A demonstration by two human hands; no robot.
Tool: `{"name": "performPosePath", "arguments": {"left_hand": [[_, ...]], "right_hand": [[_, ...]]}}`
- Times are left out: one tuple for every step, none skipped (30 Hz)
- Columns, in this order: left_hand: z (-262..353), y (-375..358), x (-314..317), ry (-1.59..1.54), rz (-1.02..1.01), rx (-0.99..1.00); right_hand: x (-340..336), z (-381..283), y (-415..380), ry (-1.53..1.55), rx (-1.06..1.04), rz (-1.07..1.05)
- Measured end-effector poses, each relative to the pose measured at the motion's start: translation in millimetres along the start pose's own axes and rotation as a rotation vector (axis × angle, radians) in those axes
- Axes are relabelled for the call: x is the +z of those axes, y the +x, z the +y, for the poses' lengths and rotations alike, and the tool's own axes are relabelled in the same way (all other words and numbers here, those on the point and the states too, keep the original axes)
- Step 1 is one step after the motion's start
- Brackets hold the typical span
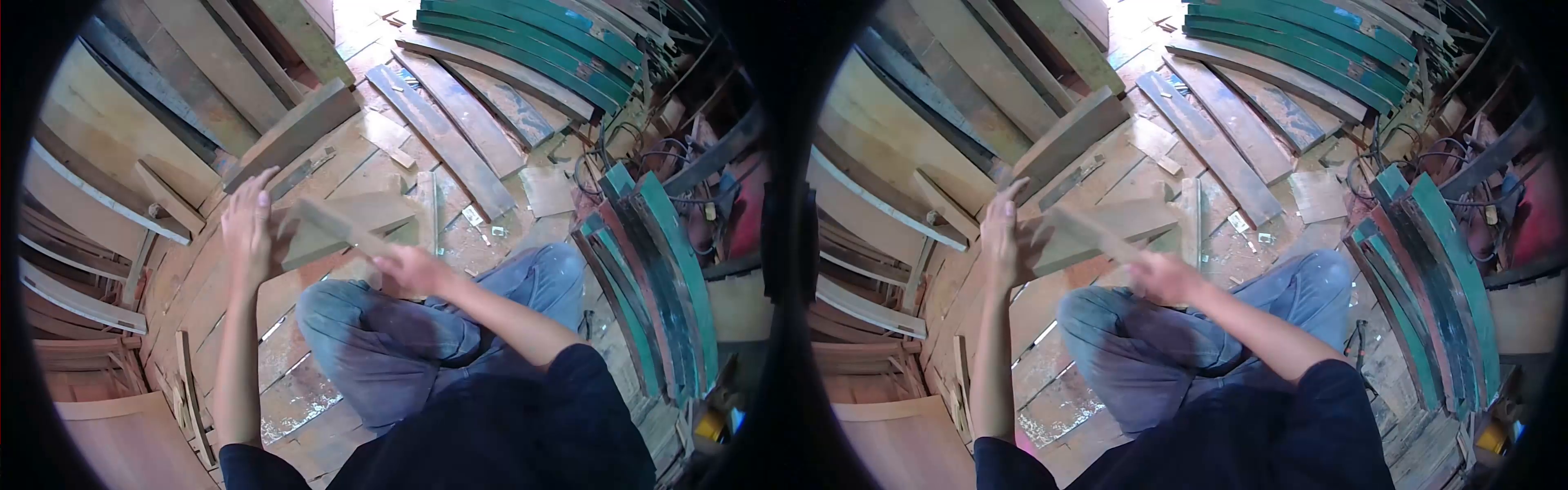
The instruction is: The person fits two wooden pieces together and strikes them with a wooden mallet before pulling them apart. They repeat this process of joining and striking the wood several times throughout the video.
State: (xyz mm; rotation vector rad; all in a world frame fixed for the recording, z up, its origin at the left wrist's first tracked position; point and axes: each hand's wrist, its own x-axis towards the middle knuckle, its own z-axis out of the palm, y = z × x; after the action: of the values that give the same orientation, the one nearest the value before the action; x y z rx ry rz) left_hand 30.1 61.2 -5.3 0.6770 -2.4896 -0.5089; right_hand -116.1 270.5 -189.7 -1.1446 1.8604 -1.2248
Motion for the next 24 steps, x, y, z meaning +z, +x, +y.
{"name": "performPosePath", "arguments": {"left_hand": [[-19,-7,1,0.036,0.028,0.041],[-28,-15,0,0.000,0.001,-0.005],[-37,-23,-2,-0.034,-0.024,-0.052],[-38,-31,-3,-0.127,0.011,-0.187],[-38,-42,-1,-0.223,0.042,-0.332],[-50,-56,4,-0.280,0.082,-0.432],[-62,-69,10,-0.341,0.129,-0.529],[-93,-79,18,-0.364,0.187,-0.555],[-115,-84,20,-0.388,0.247,-0.575],[-124,-87,18,-0.424,0.251,-0.673],[-131,-87,15,-0.458,0.253,-0.769],[-141,-88,10,-0.491,0.254,-0.867],[-170,-90,10,-0.586,0.255,-0.819],[-195,-88,9,-0.653,0.256,-0.857],[-217,-83,8,-0.722,0.257,-0.893],[-223,-73,7,-0.790,0.257,-0.928],[-229,-63,6,-0.765,0.250,-0.941],[-225,-49,5,-0.709,0.170,-0.870],[-218,-34,2,-0.654,0.091,-0.798],[-209,-21,-3,-0.599,0.016,-0.724],[-186,-10,-6,-0.550,0.019,-0.700],[-151,0,-7,-0.500,0.024,-0.677],[-123,9,-8,-0.449,0.029,-0.654],[-107,15,-9,-0.399,-0.033,-0.535]], "right_hand": [[0,30,6,0.054,0.000,0.014],[-3,82,17,-0.051,0.096,0.040],[-15,126,23,-0.155,0.193,0.068],[-34,138,17,-0.233,0.229,0.057],[-48,132,6,-0.218,0.249,0.070],[-59,123,-11,-0.206,0.278,0.067],[-61,128,-27,-0.120,0.261,0.121],[-64,131,-41,-0.036,0.242,0.186],[-71,123,-53,0.112,0.354,0.170],[-80,106,-66,0.263,0.468,0.157],[-85,97,-76,0.417,0.580,0.146],[-85,96,-83,0.500,0.595,0.172],[-86,97,-89,0.580,0.607,0.200],[-87,96,-93,0.659,0.614,0.230],[-88,94,-97,0.737,0.656,0.231],[-86,91,-99,0.745,0.666,0.249],[-82,88,-100,0.755,0.677,0.268],[-80,87,-101,0.764,0.689,0.288],[-77,92,-101,0.749,0.711,0.277],[-72,97,-99,0.708,0.676,0.278],[-67,102,-95,0.667,0.642,0.277],[-65,105,-92,0.625,0.607,0.273],[-72,105,-88,0.506,0.635,0.182],[-69,109,-79,0.339,0.468,0.245]]}}
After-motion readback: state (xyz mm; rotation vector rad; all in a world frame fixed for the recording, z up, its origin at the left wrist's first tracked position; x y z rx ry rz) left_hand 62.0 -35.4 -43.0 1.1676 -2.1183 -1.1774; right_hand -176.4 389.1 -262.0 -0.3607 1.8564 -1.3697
